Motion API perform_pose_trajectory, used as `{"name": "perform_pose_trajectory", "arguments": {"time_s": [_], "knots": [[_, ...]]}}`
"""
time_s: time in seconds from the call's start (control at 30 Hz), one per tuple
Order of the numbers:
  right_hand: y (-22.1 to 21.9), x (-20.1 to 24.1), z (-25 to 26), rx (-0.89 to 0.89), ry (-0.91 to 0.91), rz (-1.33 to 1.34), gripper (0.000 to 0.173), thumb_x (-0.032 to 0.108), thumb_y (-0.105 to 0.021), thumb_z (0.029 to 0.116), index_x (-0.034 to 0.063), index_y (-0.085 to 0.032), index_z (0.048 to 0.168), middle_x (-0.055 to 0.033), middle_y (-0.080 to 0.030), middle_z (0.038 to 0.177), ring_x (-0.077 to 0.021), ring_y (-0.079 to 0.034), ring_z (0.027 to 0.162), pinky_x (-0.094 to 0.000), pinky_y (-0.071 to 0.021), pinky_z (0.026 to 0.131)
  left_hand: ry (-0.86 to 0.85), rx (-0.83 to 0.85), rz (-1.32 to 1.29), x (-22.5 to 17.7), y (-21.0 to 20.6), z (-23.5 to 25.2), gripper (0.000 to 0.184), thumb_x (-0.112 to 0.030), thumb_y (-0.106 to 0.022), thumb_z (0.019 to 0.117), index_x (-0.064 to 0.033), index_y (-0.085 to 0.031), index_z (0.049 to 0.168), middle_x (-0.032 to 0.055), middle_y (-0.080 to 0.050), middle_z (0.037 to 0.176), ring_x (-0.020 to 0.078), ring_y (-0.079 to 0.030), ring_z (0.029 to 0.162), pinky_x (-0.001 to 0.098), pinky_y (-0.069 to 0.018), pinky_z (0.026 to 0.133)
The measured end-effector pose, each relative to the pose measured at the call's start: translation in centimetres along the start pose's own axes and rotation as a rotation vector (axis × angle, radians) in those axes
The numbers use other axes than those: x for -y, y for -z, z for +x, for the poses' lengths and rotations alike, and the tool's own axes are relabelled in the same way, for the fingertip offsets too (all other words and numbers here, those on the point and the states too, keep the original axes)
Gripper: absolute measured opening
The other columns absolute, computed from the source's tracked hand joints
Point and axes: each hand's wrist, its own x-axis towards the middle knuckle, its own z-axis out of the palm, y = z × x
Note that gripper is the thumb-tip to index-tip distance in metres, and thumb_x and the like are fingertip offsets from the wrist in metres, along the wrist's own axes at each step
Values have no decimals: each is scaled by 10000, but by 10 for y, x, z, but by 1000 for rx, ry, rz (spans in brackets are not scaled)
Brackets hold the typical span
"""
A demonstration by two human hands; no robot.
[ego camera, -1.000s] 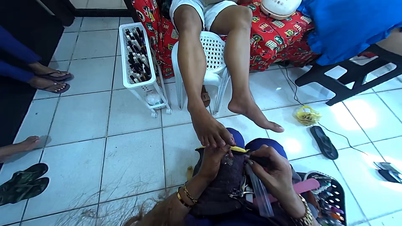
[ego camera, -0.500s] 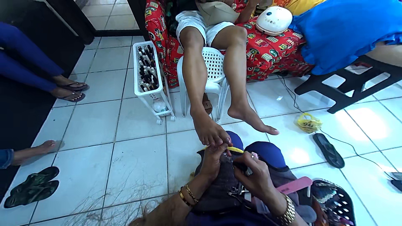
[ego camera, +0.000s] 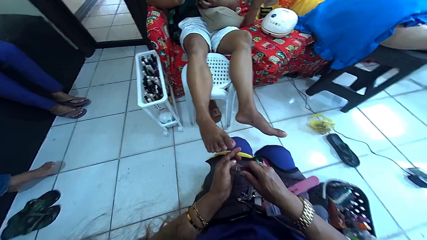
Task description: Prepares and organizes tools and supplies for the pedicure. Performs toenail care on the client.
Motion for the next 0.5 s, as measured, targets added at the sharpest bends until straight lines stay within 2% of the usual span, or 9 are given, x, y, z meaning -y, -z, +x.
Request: {"name": "perform_pose_trajectory", "arguments": {"time_s": [0.07,0.17,0.2,0.27,0.3,0.37,0.43,0.47,0.5], "knots": [[7,6,-3,93,-111,95,331,230,-542,1030,-58,-684,951,-188,-680,765,-338,-706,723,-504,-559,671,-145,79,176,9,8,-1,407,-33,-382,1002,65,-522,1371,38,-661,1124,88,-646,970,272,-546,861],[12,9,-19,13,-43,149,241,161,-624,998,-52,-699,1084,-203,-724,982,-330,-730,898,-497,-590,804,-114,276,394,12,18,-6,548,-299,-248,1104,52,-326,1518,82,-642,1280,106,-651,1073,298,-558,912],[12,8,-24,-23,11,112,228,147,-652,981,-48,-687,1093,-213,-708,1005,-333,-727,882,-484,-603,765,-47,280,432,10,17,-11,557,-341,-184,1108,11,-427,1465,27,-682,1180,59,-666,942,255,-575,815],[13,5,-34,-71,48,38,207,176,-643,990,-29,-672,999,-190,-673,895,-319,-704,771,-446,-578,643,17,239,455,9,9,-20,494,-314,-172,1109,-116,-624,1140,-101,-680,754,-19,-550,507,158,-472,445],[14,4,-38,-76,6,39,232,200,-618,1003,-18,-667,940,-169,-659,818,-312,-693,727,-447,-556,609,7,291,454,9,10,-22,418,-302,-228,1104,-161,-621,1094,-135,-654,740,-36,-527,506,140,-451,448],[20,6,-44,-34,-167,154,315,213,-554,1031,-47,-672,897,-184,-662,747,-341,-695,737,-504,-528,668,-75,446,410,12,15,-24,222,-302,-454,1068,-208,-578,1226,-137,-682,999,-10,-636,765,175,-554,668],[25,4,-49,-49,-212,245,303,185,-551,1029,-69,-671,918,-198,-670,783,-346,-694,783,-520,-523,714,-66,505,348,12,12,-24,448,-327,-621,998,-165,-456,1381,-69,-672,1175,80,-683,942,272,-603,809],[24,5,-52,-102,-167,232,259,162,-589,1010,-70,-682,942,-199,-686,825,-339,-704,803,-509,-541,717,-38,498,362,10,8,-26,493,-391,-590,1013,-137,-408,1395,-64,-677,1120,70,-687,849,256,-605,724],[22,5,-54,-157,-106,177,225,158,-631,990,-56,-686,948,-189,-691,840,-325,-714,786,-484,-567,679,-14,484,383,11,8,-25,435,-489,-542,1027,-188,-496,1336,-90,-708,992,35,-663,706,217,-574,602]]}}
